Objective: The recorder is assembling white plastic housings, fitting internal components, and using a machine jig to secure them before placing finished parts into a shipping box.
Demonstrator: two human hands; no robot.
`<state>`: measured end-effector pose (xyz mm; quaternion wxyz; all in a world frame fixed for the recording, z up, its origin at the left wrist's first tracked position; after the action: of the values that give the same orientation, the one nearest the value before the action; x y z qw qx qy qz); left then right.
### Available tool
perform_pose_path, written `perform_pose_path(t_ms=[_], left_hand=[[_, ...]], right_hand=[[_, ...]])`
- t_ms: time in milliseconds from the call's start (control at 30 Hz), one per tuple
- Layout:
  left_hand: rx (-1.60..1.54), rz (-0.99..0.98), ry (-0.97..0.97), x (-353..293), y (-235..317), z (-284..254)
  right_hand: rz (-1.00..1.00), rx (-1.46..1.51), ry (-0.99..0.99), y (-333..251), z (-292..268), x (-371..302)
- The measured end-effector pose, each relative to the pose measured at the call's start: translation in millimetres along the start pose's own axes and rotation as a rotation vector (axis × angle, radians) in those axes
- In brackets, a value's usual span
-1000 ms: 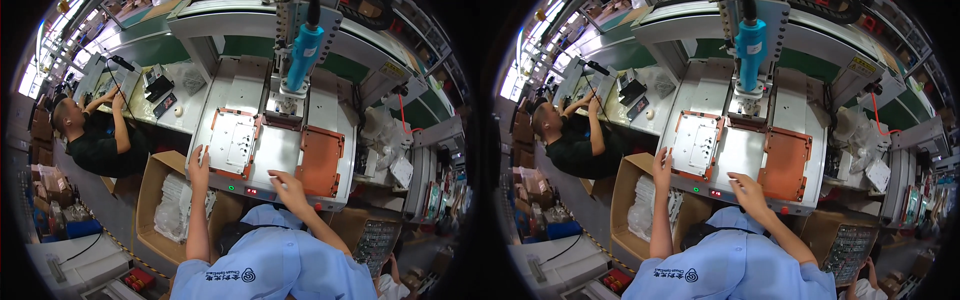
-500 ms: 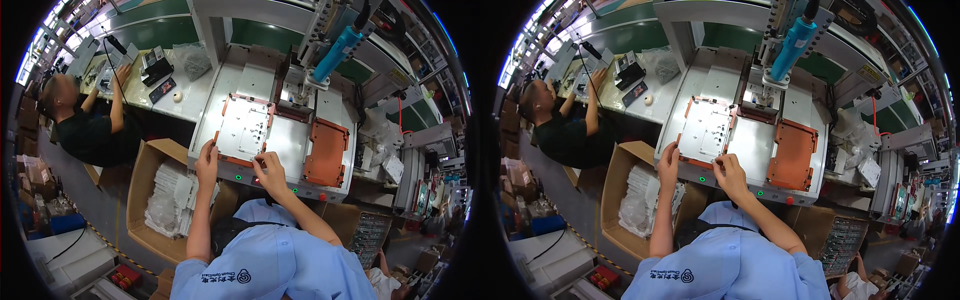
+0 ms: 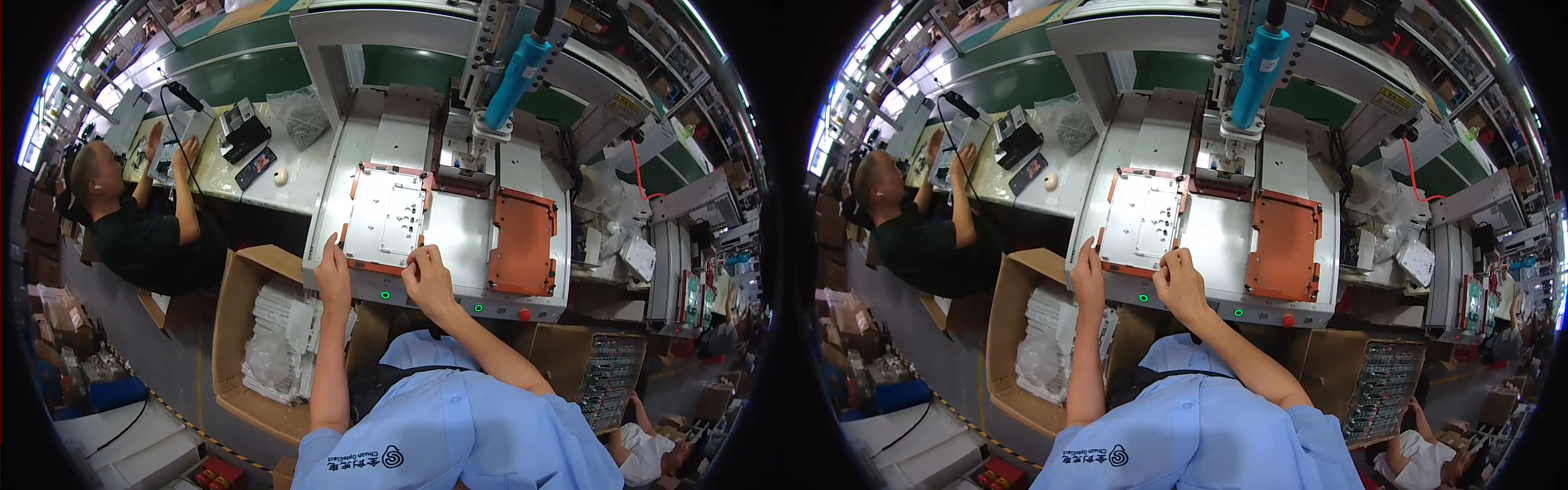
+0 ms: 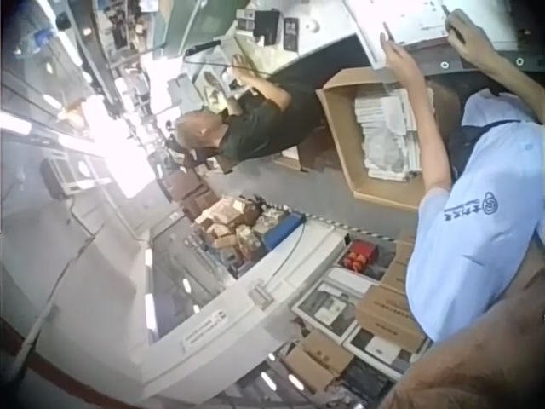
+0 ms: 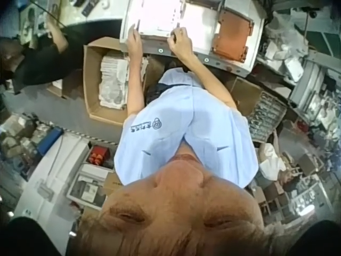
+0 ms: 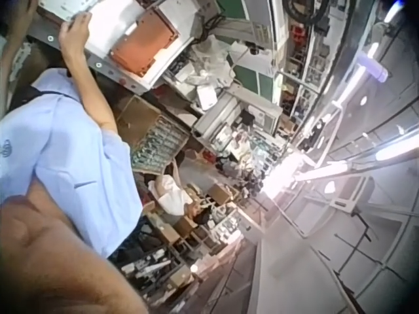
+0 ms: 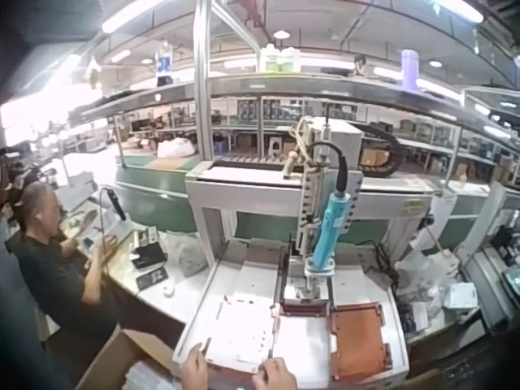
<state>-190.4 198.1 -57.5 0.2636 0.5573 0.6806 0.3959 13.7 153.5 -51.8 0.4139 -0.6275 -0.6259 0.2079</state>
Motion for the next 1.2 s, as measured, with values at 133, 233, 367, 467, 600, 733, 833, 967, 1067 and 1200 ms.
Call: perform_pose_path(t_ms=[133,233,367,467,600,733,833,967,1067,1200], left_hand=[[-0.019,-0.002,0.026,2,-2,2],[0.02,-0.056,-0.008,5,-14,2],[-0.126,-0.021,-0.038,20,-27,4],[-0.18,-0.046,-0.1,31,-25,9],[-0.066,0.072,-0.113,58,17,16],[-0.126,0.152,-0.093,101,32,36],[-0.071,0.119,-0.097,128,44,54],[-0.045,0.082,-0.134,145,47,76],[0.035,0.114,-0.131,153,41,82],[0.019,0.145,-0.177,157,41,89]], right_hand=[[0.03,0.065,0.028,5,-6,2],[0.052,0.125,0.017,3,-13,2],[0.108,0.081,-0.008,9,-31,16],[0.203,0.079,0.037,39,-40,42],[0.145,0.092,0.096,43,-39,80],[0.243,-0.072,0.104,49,-25,119],[0.307,-0.25,0.064,49,-14,135],[0.254,-0.32,0.104,49,-8,141],[0.219,-0.302,0.114,50,-5,143],[0.176,-0.266,0.129,55,-4,142]])
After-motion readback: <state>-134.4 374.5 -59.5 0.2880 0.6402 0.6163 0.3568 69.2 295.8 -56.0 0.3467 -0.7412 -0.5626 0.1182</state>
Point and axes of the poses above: each hand's wrist, its own x-axis towards the middle knuckle, its own z-axis out of the palm, y = z × x, the point moved 8 cm from there along x, towards the middle knuckle
